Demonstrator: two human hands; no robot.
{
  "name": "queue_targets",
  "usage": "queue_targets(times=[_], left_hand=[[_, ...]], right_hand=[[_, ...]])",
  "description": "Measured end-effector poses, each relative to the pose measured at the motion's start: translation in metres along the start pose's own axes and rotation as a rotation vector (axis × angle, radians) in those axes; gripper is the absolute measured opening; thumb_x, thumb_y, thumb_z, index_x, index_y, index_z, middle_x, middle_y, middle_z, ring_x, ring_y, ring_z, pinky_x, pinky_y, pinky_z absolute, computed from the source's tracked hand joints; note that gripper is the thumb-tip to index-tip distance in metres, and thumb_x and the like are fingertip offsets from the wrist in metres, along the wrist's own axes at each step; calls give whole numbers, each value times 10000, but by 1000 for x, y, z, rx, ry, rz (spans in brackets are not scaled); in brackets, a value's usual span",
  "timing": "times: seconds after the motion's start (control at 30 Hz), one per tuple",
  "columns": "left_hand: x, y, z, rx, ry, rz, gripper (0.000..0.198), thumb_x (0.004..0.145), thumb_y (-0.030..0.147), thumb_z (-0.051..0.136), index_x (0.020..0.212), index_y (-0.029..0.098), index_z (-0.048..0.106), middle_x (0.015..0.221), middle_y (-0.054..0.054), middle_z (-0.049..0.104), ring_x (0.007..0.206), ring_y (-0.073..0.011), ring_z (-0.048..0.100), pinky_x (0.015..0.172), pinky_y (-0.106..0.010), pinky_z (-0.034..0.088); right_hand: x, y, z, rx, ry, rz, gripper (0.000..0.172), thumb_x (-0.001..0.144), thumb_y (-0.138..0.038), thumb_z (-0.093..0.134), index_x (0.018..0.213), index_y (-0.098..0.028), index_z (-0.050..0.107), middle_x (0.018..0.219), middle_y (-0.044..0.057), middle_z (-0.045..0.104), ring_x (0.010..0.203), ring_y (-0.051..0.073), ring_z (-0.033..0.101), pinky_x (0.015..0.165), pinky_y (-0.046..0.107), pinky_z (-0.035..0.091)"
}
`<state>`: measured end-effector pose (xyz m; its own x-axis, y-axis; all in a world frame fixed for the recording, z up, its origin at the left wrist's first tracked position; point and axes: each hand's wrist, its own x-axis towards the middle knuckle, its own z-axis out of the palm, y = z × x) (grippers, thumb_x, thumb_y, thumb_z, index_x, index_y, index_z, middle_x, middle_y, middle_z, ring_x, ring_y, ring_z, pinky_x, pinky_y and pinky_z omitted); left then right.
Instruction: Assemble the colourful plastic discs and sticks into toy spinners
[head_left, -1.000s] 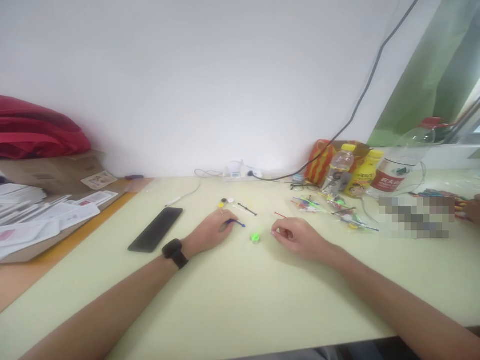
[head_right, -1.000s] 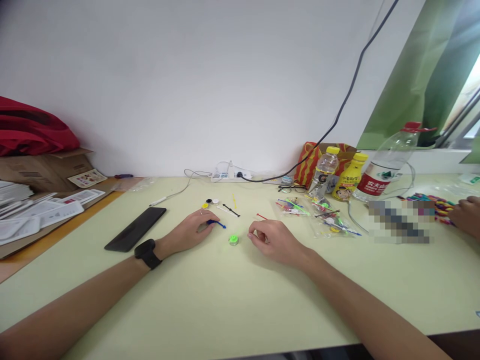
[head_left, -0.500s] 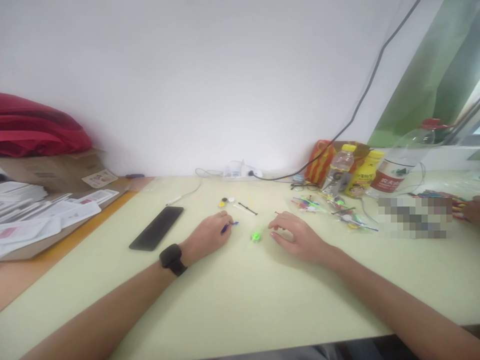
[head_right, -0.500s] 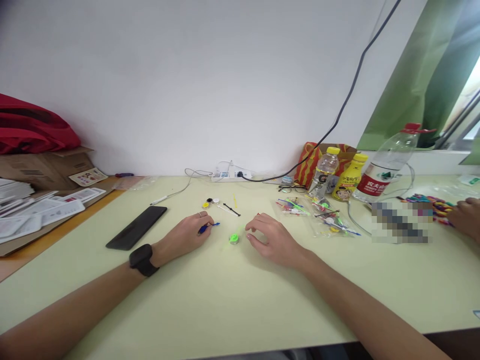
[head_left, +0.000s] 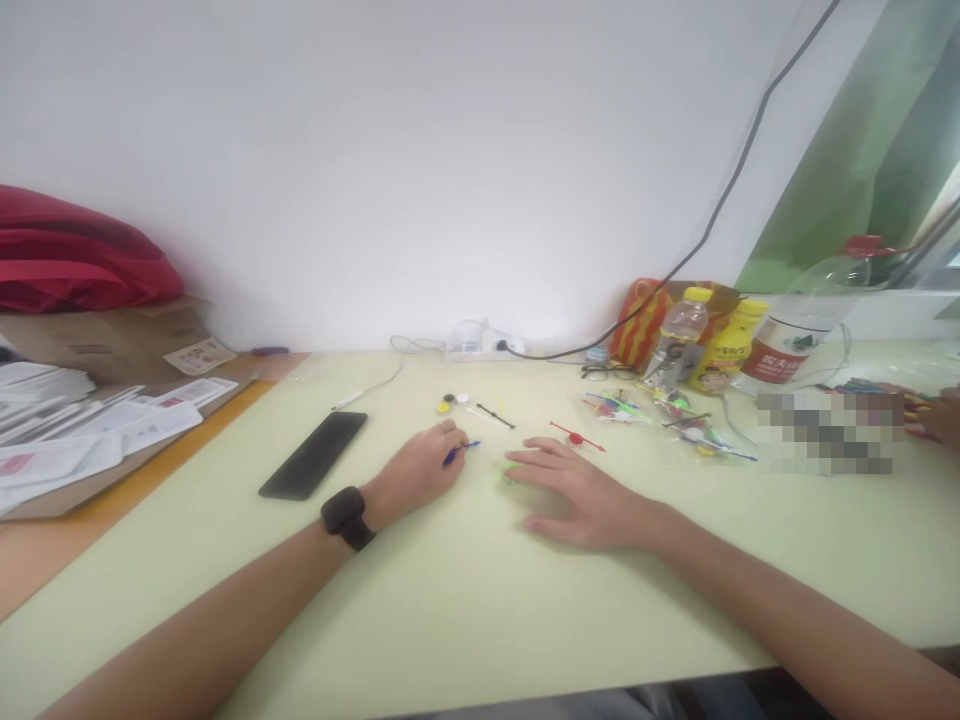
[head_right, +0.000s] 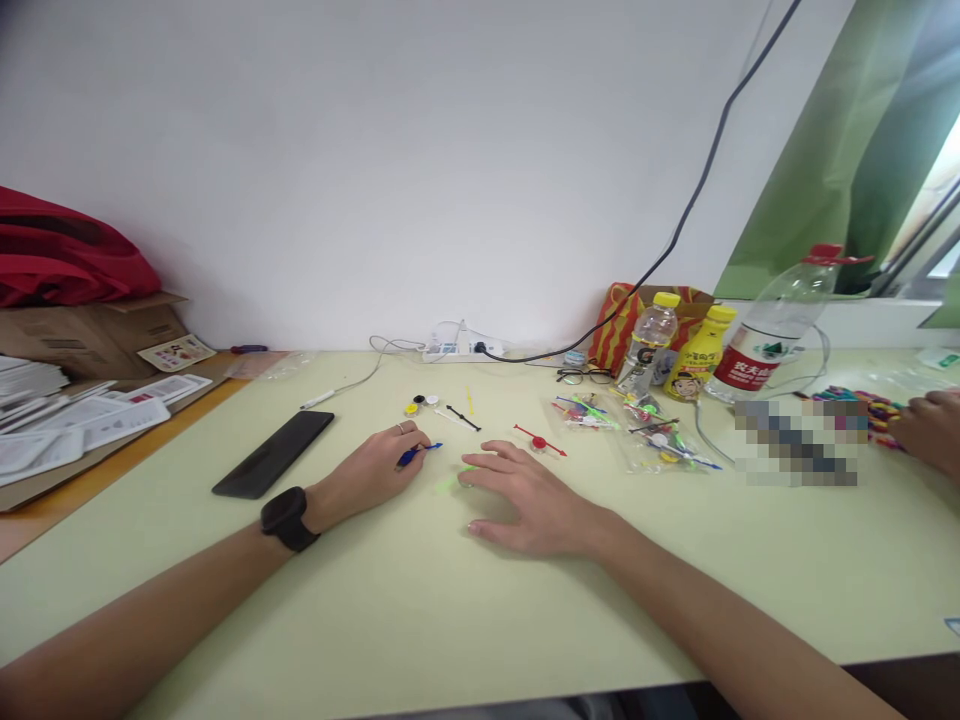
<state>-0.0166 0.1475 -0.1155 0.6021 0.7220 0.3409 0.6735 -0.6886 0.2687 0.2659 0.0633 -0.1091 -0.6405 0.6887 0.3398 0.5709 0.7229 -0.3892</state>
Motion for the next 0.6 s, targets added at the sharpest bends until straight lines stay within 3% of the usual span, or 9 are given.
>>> queue_targets(times=[0.13,0.3,0.43,0.6], left_hand=[[1,3,-1,-9,7,-9,190,1000,213,476,970,201,663,969,-61,650,859,-221,651,813,-357,491],[0,10,-1,-37,2,0,175,1005,269,512,961,208,670,951,-57,650,834,-216,640,775,-347,497],[-5,23,0,-151,-4,73,163,995,314,574,1095,231,672,1020,-58,664,929,-223,651,840,-344,520],[-11,39,-1,-307,-44,188,295,1013,296,575,1304,269,614,1183,-70,661,1042,-208,644,942,-347,538]], right_hand=[[1,2,-1,-37,-9,5,481,958,-417,657,1402,-241,600,1451,91,595,1412,314,416,1159,521,401],[4,10,-2,-156,63,30,275,955,-328,648,1201,-210,684,1200,100,699,1175,271,584,1078,483,457],[4,22,-5,-290,123,113,125,943,-297,644,993,-196,700,1023,93,713,1107,281,600,1011,472,476],[1,36,-11,-400,123,224,175,967,-324,600,889,-190,683,986,92,712,1004,273,622,912,434,493]])
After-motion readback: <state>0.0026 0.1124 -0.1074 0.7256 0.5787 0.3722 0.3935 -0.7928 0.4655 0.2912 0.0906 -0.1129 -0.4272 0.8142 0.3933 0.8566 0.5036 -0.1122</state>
